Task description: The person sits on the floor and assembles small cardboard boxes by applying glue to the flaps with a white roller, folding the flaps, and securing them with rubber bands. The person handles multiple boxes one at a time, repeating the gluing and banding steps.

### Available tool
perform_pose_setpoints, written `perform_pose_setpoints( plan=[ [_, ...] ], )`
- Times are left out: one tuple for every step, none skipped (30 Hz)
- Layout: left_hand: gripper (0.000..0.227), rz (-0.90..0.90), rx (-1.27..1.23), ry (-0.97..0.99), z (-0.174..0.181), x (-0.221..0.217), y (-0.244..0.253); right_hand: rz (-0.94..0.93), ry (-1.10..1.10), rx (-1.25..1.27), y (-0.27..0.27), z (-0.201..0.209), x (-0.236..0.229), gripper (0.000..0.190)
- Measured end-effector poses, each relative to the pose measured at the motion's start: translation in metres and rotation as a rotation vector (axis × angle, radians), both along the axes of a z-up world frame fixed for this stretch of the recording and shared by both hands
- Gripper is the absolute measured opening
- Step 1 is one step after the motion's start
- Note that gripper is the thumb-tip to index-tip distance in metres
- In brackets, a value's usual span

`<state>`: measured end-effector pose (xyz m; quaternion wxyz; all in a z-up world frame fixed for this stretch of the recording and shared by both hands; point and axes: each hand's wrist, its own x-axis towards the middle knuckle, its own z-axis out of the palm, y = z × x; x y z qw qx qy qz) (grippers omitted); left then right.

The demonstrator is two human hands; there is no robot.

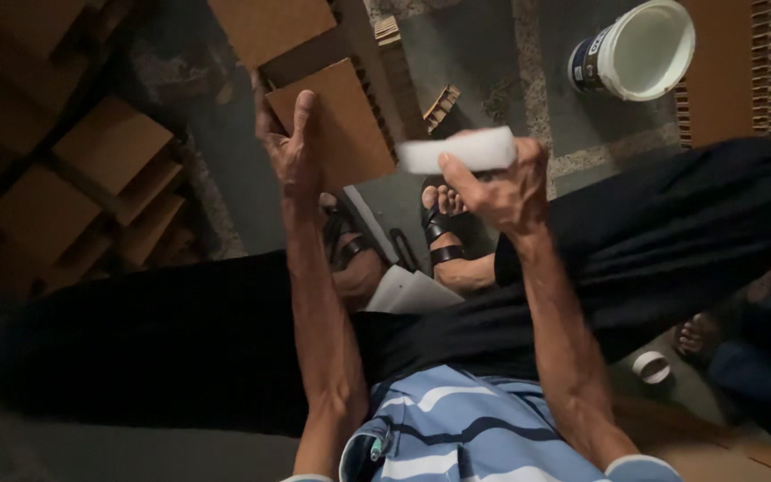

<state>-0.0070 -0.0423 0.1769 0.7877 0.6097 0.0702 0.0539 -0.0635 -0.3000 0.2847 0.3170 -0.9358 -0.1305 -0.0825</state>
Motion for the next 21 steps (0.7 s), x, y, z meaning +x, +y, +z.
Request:
perform_pose_setpoints(
  plan=[
    [0.076,0.003,-0.006,-0.006,-0.002,0.001,0.000,0.083,-0.166,-0.192,-0.004,0.000,-0.005,0.013],
    [0.075,0.004,-0.012,-0.008,-0.005,0.000,-0.001,0.164,-0.327,-0.382,-0.006,-0.002,-0.008,0.011],
    [0.073,-0.007,0.040,-0.025,-0.008,-0.002,-0.002,0.147,-0.384,-0.399,-0.007,-0.004,-0.006,0.012],
    [0.070,-0.020,0.094,-0.047,-0.010,-0.001,-0.003,0.126,-0.445,-0.413,-0.005,-0.007,0.005,0.013],
    [0.067,-0.033,0.149,-0.070,-0.011,-0.001,-0.005,0.106,-0.506,-0.427,-0.003,-0.008,0.017,0.013],
    [0.070,-0.061,0.057,-0.031,-0.012,-0.003,-0.007,-0.033,-0.333,-0.081,0.000,-0.009,0.030,0.017],
    [0.073,-0.089,-0.035,0.007,-0.013,-0.005,-0.011,-0.171,-0.156,0.264,0.005,-0.011,0.047,0.022],
    [0.076,-0.118,-0.129,0.049,-0.014,-0.008,-0.015,-0.193,-0.084,0.331,0.007,-0.013,0.067,0.019],
    [0.075,-0.107,-0.093,0.048,-0.014,-0.010,-0.017,-0.213,-0.011,0.398,0.009,-0.015,0.081,0.019],
    [0.075,-0.093,-0.056,0.043,-0.013,-0.012,-0.019,-0.204,-0.052,0.347,0.010,-0.015,0.085,0.021],
    [0.074,-0.079,-0.019,0.039,-0.012,-0.012,-0.018,-0.195,-0.093,0.297,0.010,-0.014,0.083,0.024],
    [0.075,-0.071,-0.006,0.064,-0.011,-0.009,-0.018,-0.180,-0.140,0.240,0.010,-0.014,0.082,0.028],
    [0.075,-0.063,0.007,0.089,-0.011,-0.006,-0.016,-0.086,-0.359,-0.219,0.005,-0.012,0.068,0.023],
    [0.075,-0.045,0.024,0.124,-0.011,-0.007,-0.011,0.019,-0.569,-0.672,-0.002,-0.010,0.042,0.018],
    [0.074,-0.034,0.013,0.104,-0.012,-0.008,-0.008,0.070,-0.495,-0.685,-0.008,-0.010,0.014,0.018],
    [0.072,-0.025,0.001,0.083,-0.015,-0.007,-0.005,0.119,-0.422,-0.700,-0.012,-0.012,-0.004,0.019],
    [0.070,-0.016,-0.012,0.061,-0.017,-0.006,-0.005,0.122,-0.411,-0.682,-0.017,-0.020,-0.008,0.018],
    [0.071,-0.025,-0.071,0.070,-0.018,-0.006,-0.006,0.114,-0.398,-0.659,-0.020,-0.026,-0.012,0.016],
    [0.072,-0.034,-0.131,0.079,-0.019,-0.008,-0.011,0.107,-0.385,-0.636,-0.023,-0.030,-0.012,0.015],
    [0.073,-0.050,-0.191,0.086,-0.020,-0.008,-0.015,-0.052,-0.081,-0.294,-0.025,-0.035,-0.001,0.020],
    [0.072,-0.065,-0.226,0.095,-0.021,-0.009,-0.018,-0.204,0.219,0.055,-0.025,-0.039,0.018,0.025]
  ],
)
